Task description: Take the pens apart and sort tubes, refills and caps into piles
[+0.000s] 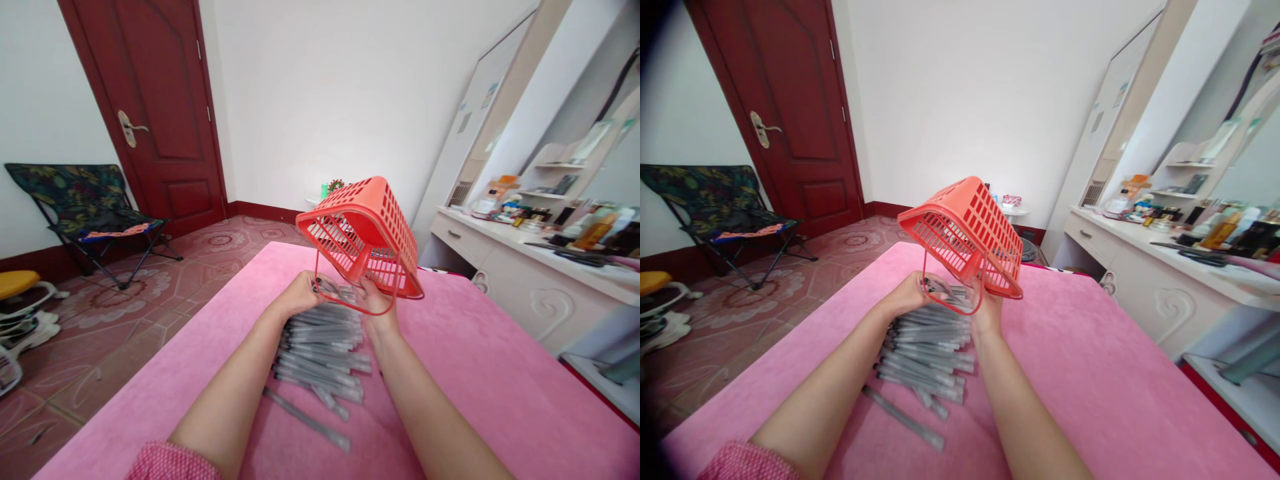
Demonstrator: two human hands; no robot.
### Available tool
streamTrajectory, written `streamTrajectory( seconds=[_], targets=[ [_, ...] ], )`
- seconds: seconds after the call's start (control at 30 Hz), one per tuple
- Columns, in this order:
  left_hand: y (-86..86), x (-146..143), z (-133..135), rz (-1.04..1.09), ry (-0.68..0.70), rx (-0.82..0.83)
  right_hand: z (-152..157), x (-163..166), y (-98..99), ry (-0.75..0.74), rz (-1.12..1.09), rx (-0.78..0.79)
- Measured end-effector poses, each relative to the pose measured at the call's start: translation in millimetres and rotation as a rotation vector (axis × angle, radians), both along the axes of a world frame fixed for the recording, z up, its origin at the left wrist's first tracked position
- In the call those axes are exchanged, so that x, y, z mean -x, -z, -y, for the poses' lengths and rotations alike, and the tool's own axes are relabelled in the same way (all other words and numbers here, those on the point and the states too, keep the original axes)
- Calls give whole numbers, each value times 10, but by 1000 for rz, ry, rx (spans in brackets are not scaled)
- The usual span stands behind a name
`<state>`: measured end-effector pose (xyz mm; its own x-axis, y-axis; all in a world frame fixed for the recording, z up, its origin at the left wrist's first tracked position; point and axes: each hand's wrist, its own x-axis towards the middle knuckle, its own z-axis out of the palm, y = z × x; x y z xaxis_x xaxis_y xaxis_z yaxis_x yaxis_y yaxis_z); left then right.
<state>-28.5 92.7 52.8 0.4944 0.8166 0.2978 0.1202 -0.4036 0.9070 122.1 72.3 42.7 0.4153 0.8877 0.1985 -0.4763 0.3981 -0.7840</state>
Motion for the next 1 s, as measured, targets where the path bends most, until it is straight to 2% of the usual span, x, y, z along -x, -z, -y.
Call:
streamTrajectory(
  seconds=[0.13,0.23,0.4,0.6,0.7,0.8,0.87,1.0],
  targets=[
    [3,25,-8,-77,-85,-93,96,52,-204,-87,-59,13],
    [51,93,-68,-110,-144,-76,114,16,-294,-82,-87,18],
    [170,266,-178,-110,-182,-1,12,-237,-236,15,-51,82],
    [261,334,-250,-5,-209,101,-73,-493,-151,16,89,321],
    [185,317,-242,140,-329,92,-69,-571,-168,-15,112,351],
    [26,286,-174,244,-430,5,-48,-629,-211,-74,93,336],
    [-88,255,-110,234,-480,-106,-26,-647,-249,-78,122,350],
    [-251,181,-6,76,-550,-388,22,-623,-319,-61,290,366]
  ],
)
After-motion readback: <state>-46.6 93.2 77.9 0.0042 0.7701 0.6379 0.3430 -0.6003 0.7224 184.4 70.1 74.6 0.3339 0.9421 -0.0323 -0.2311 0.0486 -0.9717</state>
